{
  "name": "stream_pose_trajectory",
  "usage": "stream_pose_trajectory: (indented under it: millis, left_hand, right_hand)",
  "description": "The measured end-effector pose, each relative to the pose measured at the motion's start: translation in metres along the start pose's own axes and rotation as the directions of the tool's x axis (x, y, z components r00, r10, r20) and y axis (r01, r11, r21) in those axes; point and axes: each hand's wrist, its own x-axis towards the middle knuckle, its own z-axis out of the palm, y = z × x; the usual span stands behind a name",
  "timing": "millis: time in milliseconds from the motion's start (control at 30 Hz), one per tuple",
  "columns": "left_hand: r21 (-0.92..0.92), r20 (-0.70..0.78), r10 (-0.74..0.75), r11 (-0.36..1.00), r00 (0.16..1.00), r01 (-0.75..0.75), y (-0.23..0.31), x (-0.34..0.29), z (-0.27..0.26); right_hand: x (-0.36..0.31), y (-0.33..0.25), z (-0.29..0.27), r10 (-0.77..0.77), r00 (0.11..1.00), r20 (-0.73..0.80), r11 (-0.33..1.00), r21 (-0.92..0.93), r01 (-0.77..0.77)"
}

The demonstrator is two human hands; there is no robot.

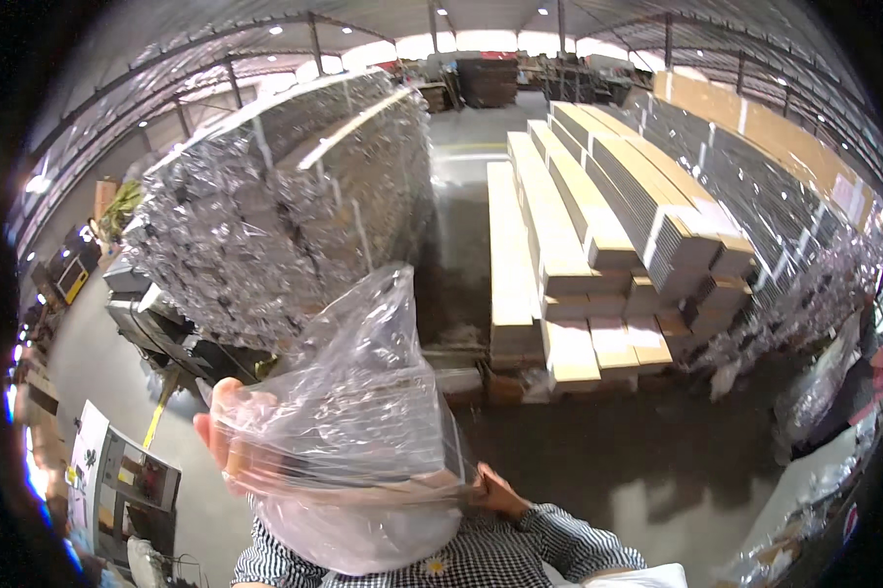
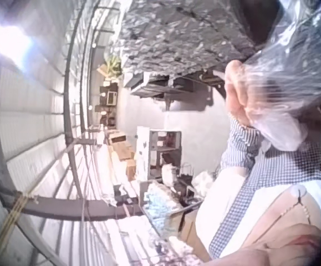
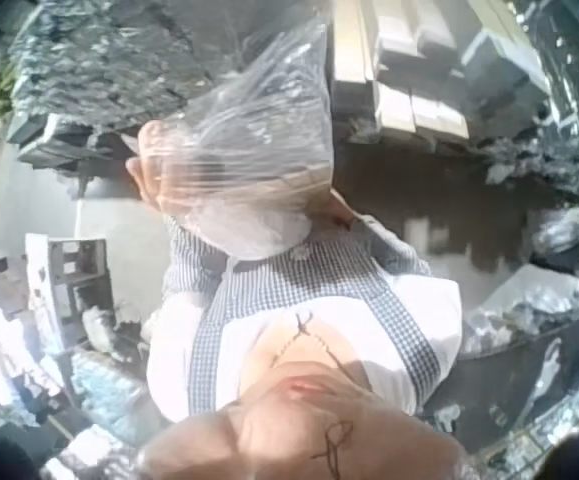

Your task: Placing long material planks into plastic bags and stacking them in a warehouse.

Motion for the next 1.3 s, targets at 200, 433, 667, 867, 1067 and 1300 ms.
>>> stream_pose_trajectory:
  millis: [200,433,667,867,1067,1300]
  left_hand:
    - [0.611,-0.521,0.178,0.761,0.835,0.219,0.034,-0.002,-0.064]
    - [0.721,-0.651,0.446,0.617,0.615,0.316,0.081,-0.039,-0.158]
    - [0.801,-0.582,0.576,0.527,0.574,0.283,0.109,-0.022,-0.177]
    - [0.832,-0.555,0.639,0.440,0.533,0.339,0.097,0.002,-0.209]
    - [0.918,-0.394,0.486,0.162,0.780,0.363,0.073,0.039,-0.202]
    - [0.950,-0.311,0.495,0.173,0.811,0.259,0.045,0.010,-0.211]
  right_hand:
    - [0.096,-0.089,-0.030,0.174,0.973,-0.150,0.925,0.363,-0.109]
    - [0.360,-0.286,-0.224,-0.179,0.838,-0.515,0.727,0.505,0.466]
    - [0.654,-0.418,-0.361,-0.263,0.864,-0.429,0.591,0.636,0.496]
    - [0.741,-0.380,-0.311,-0.290,0.642,-0.710,0.909,0.004,0.416]
    - [0.518,-0.338,-0.258,-0.710,0.372,-0.599,0.704,-0.578,0.413]
    - [0.278,-0.232,-0.348,-0.088,0.467,-0.880,0.533,-0.438,-0.724]
